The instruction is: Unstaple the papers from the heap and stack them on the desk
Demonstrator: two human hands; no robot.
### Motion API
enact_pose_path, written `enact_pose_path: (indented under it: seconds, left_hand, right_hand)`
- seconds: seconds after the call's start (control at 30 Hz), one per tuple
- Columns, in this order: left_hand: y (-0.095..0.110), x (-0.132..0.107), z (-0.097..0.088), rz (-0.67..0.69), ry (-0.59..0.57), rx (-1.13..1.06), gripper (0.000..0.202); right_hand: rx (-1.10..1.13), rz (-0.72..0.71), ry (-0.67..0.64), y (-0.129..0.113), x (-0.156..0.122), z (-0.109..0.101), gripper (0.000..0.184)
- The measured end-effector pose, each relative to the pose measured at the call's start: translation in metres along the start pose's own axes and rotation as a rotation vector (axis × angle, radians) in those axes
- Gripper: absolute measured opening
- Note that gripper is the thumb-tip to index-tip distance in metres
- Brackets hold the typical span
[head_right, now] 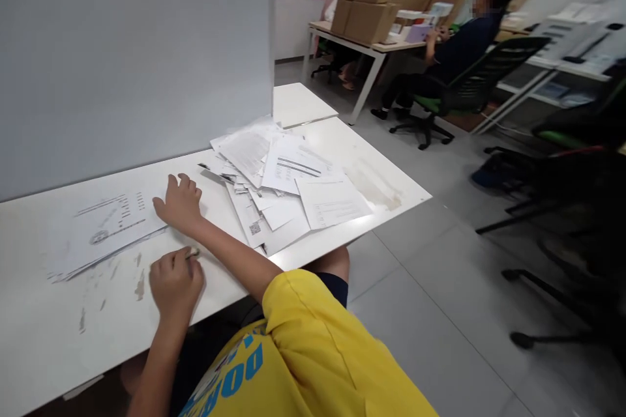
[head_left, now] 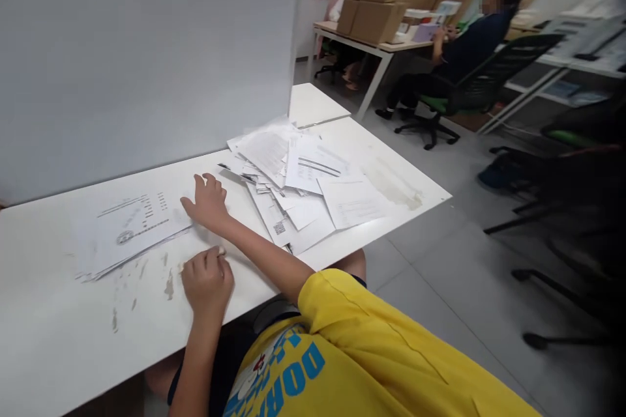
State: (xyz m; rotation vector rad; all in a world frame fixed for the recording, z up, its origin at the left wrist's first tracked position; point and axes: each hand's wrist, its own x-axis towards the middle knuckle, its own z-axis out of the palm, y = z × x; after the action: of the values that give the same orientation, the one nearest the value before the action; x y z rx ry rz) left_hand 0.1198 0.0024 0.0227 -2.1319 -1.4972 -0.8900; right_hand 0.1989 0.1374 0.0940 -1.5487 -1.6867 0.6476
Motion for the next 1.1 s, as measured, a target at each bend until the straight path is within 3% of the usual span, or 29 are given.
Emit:
enact_pose_path:
  seconds: [0.13, 0.23, 0.3, 0.37, 0.47, 0.63, 0.9, 1.1]
  left_hand:
    - [-0.002, 0.001, 0.003, 0.004, -0.012, -0.025, 0.026]
    - [-0.006, 0.001, 0.006, 0.017, -0.032, -0.037, 0.03]
    - [-0.008, 0.002, 0.007, 0.016, -0.052, -0.058, 0.032]
    - [-0.009, 0.002, 0.008, 0.002, -0.077, -0.1, 0.033]
    - [-0.01, 0.001, 0.009, -0.026, -0.089, -0.147, 0.035]
    - [-0.008, 0.0, 0.008, 0.001, -0.067, -0.126, 0.036]
    - [-0.006, 0.004, 0.005, -0.019, -0.069, -0.157, 0.033]
    - [-0.003, 0.006, 0.002, -0.009, -0.033, -0.115, 0.03]
  right_hand:
    - [-0.124, -0.087, 0.156, 0.065, -0.046, -0.085, 0.053]
    - [-0.271, 0.118, 0.322, 0.132, -0.079, -0.147, 0.064]
    - [-0.305, 0.197, 0.34, 0.171, -0.095, -0.177, 0.065]
    - [-0.287, 0.184, 0.299, 0.199, -0.11, -0.195, 0.055]
    - [-0.279, 0.132, 0.293, 0.217, -0.131, -0.203, 0.042]
    - [-0.266, 0.146, 0.371, 0.217, -0.15, -0.196, 0.042]
    - [-0.237, 0.165, 0.323, 0.204, -0.116, -0.181, 0.059]
    - [-0.253, 0.099, 0.324, 0.199, -0.105, -0.177, 0.048]
